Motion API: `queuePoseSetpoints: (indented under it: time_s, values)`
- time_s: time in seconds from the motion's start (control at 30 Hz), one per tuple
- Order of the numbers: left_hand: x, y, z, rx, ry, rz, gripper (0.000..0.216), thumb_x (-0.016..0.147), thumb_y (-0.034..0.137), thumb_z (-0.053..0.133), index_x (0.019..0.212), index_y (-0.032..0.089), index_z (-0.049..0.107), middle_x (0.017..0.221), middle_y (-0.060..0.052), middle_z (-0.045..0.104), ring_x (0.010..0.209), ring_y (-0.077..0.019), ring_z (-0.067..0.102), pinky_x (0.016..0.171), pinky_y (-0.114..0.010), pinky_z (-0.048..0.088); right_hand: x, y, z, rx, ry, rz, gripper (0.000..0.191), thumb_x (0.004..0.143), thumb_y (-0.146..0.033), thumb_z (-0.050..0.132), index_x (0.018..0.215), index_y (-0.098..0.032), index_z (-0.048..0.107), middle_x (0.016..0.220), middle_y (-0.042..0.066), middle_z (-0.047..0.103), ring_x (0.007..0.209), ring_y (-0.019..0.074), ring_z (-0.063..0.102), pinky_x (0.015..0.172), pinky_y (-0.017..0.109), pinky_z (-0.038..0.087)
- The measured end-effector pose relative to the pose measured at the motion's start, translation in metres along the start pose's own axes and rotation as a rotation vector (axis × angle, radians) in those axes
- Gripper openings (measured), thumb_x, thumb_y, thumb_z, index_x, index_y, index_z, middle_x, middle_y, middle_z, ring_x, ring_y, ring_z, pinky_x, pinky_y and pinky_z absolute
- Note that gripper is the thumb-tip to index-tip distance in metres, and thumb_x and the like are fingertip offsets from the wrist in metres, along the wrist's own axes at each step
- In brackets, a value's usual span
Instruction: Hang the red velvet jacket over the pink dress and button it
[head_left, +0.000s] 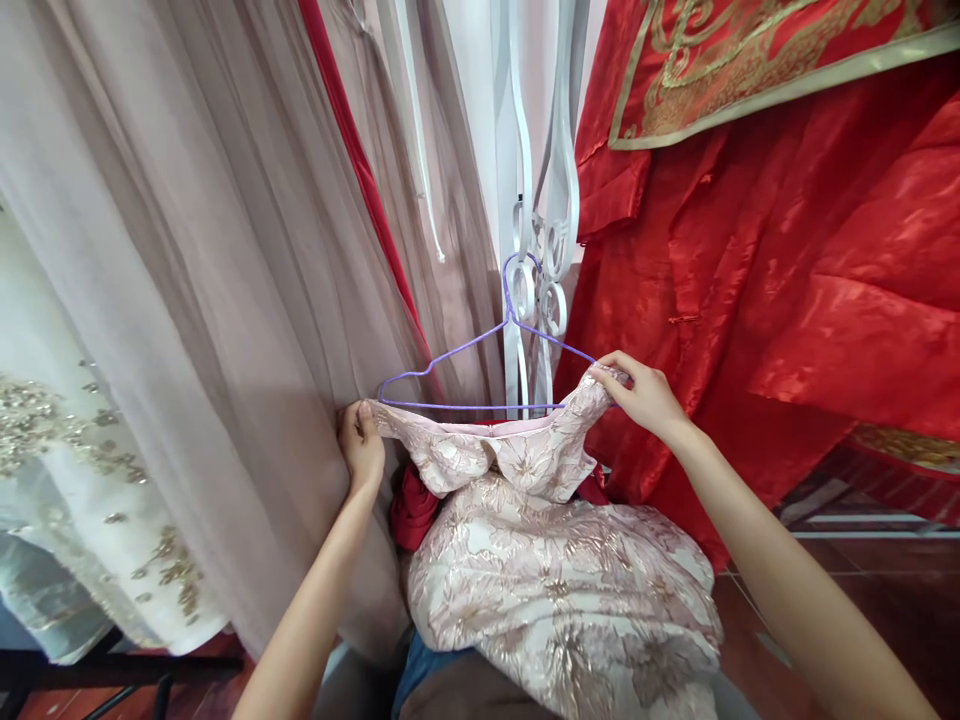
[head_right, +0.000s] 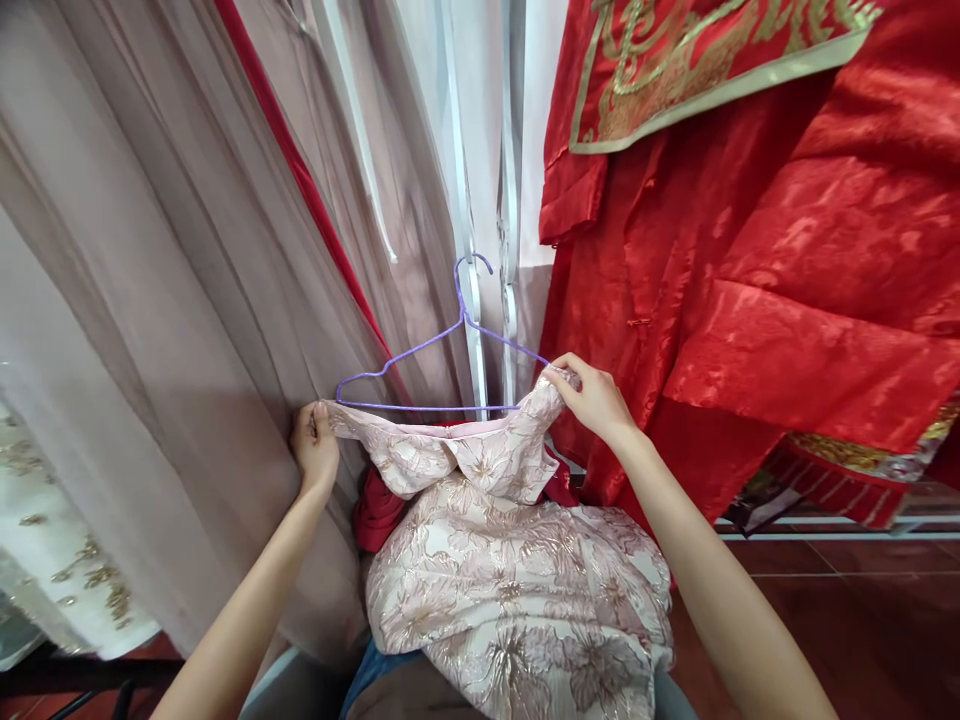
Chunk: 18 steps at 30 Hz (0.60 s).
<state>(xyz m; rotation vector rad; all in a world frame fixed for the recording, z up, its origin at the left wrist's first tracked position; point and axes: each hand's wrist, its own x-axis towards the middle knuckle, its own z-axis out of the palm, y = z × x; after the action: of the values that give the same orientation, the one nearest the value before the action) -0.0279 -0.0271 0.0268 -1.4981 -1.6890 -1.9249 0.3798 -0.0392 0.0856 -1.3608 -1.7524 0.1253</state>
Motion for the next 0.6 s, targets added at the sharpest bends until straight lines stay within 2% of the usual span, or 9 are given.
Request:
queuePoseSetpoints:
  time_s: [0.23, 0.3, 0.37, 0.43, 0.53, 0.6]
  values:
    - [0.004, 0.006, -0.001, -0.028, -0.026, -0.013, 0.029, 0.091, 0.041, 0.041, 0.083, 0.019, 0.058, 0.085, -0.005, 0.061, 0.084, -0.0177, 0.057, 0.078, -0.029, 0.045, 0.000, -0.001, -0.001, 0.020, -0.016, -0.013, 0.021, 0.086, -0.043, 0.054, 0.091, -0.025, 0.063, 0.086, 0.000, 0.071, 0.078, 0.0203, 0.066, 0.070, 0.028, 0.046]
    - [0.008, 0.013, -0.001, -0.027, -0.034, -0.002, 0.029, 0.091, 0.040, 0.041, 0.085, 0.019, 0.060, 0.086, -0.005, 0.062, 0.085, -0.0176, 0.058, 0.078, -0.028, 0.045, 0.000, -0.002, -0.001, 0.026, -0.024, -0.012, 0.020, 0.086, -0.043, 0.054, 0.091, -0.025, 0.062, 0.086, 0.000, 0.071, 0.079, 0.0202, 0.065, 0.071, 0.028, 0.045]
    - [0.016, 0.027, -0.001, -0.047, -0.092, 0.039, 0.031, 0.091, 0.039, 0.041, 0.088, 0.018, 0.063, 0.089, -0.006, 0.063, 0.087, -0.0174, 0.059, 0.079, -0.027, 0.046, 0.000, -0.004, -0.001, 0.032, -0.028, -0.008, 0.020, 0.086, -0.043, 0.054, 0.091, -0.025, 0.062, 0.085, 0.000, 0.071, 0.078, 0.0195, 0.065, 0.071, 0.028, 0.045]
    - [0.029, 0.048, -0.001, -0.093, -0.247, 0.135, 0.033, 0.091, 0.038, 0.042, 0.091, 0.017, 0.067, 0.092, -0.007, 0.065, 0.089, -0.0172, 0.060, 0.082, -0.027, 0.045, -0.001, -0.007, -0.001, 0.050, -0.036, -0.006, 0.021, 0.086, -0.043, 0.054, 0.089, -0.024, 0.062, 0.083, 0.000, 0.070, 0.076, 0.0184, 0.064, 0.071, 0.028, 0.044]
    - [0.054, 0.083, 0.000, -0.123, -0.624, 0.294, 0.032, 0.087, 0.040, 0.052, 0.089, 0.016, 0.072, 0.090, -0.006, 0.068, 0.086, -0.0176, 0.061, 0.081, -0.026, 0.046, -0.002, -0.010, -0.003, 0.113, -0.042, -0.002, 0.025, 0.085, -0.047, 0.056, 0.085, -0.023, 0.062, 0.081, 0.000, 0.069, 0.074, 0.0176, 0.062, 0.071, 0.027, 0.044]
    - [0.070, 0.097, -0.001, -0.106, -0.823, 0.268, 0.030, 0.080, 0.042, 0.061, 0.085, 0.015, 0.074, 0.086, -0.006, 0.069, 0.082, -0.0181, 0.061, 0.077, -0.026, 0.046, -0.001, -0.006, -0.005, 0.190, -0.043, 0.021, 0.030, 0.080, -0.051, 0.060, 0.082, -0.022, 0.064, 0.079, 0.001, 0.068, 0.074, 0.0184, 0.062, 0.070, 0.027, 0.045]
